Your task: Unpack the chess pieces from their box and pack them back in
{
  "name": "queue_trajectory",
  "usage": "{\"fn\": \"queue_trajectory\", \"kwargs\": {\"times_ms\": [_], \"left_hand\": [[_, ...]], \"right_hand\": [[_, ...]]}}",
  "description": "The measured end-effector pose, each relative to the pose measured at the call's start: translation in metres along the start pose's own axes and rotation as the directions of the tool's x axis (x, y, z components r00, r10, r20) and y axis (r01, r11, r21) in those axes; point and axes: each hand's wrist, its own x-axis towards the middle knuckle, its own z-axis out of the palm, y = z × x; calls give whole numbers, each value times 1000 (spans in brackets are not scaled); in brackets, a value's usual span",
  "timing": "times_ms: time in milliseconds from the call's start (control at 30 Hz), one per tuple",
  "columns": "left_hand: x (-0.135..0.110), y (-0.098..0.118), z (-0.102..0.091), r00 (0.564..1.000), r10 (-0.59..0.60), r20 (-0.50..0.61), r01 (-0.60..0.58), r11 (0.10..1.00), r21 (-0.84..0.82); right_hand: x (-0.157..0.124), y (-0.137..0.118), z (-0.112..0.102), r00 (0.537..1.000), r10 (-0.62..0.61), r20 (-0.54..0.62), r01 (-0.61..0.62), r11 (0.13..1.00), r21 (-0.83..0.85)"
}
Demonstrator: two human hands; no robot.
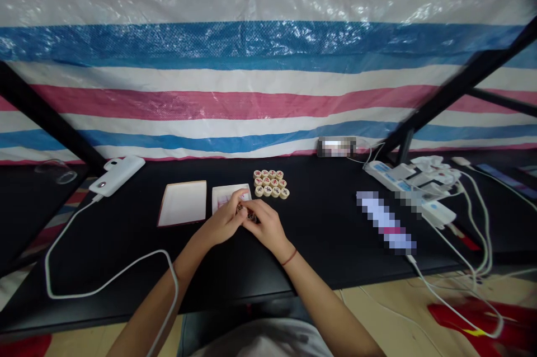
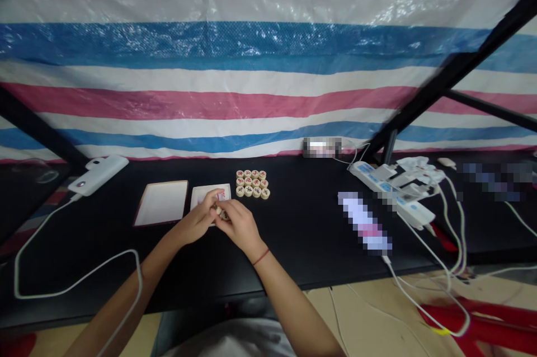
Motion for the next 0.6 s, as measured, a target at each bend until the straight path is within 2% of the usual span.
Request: {"fn": "queue_trajectory", "kwargs": {"times_ms": [67,133,200,300,400,600], "left_hand": [[-2,-6,-7,997,16,-71,-12,998,62],[-5,-14,-19,989,11,-145,16,982,186],[-9,-21,-33,992,-1,-127,41,948,317],[-15,-26,-47,999,-36,-32,46,908,415],[-17,-25,-48,997,-73,7,61,883,465],[-16,-20,-45,990,-131,50,91,871,483]], "right_hand": [[-3,6,-6,992,93,-85,-95,995,-13],[-6,17,-13,963,198,-185,-210,977,-48],[-10,29,-18,935,277,-221,-306,946,-111],[-14,42,-22,929,348,-130,-369,901,-227],[-16,47,-21,927,373,-45,-370,885,-283],[-15,45,-21,916,402,-16,-391,882,-263]]}}
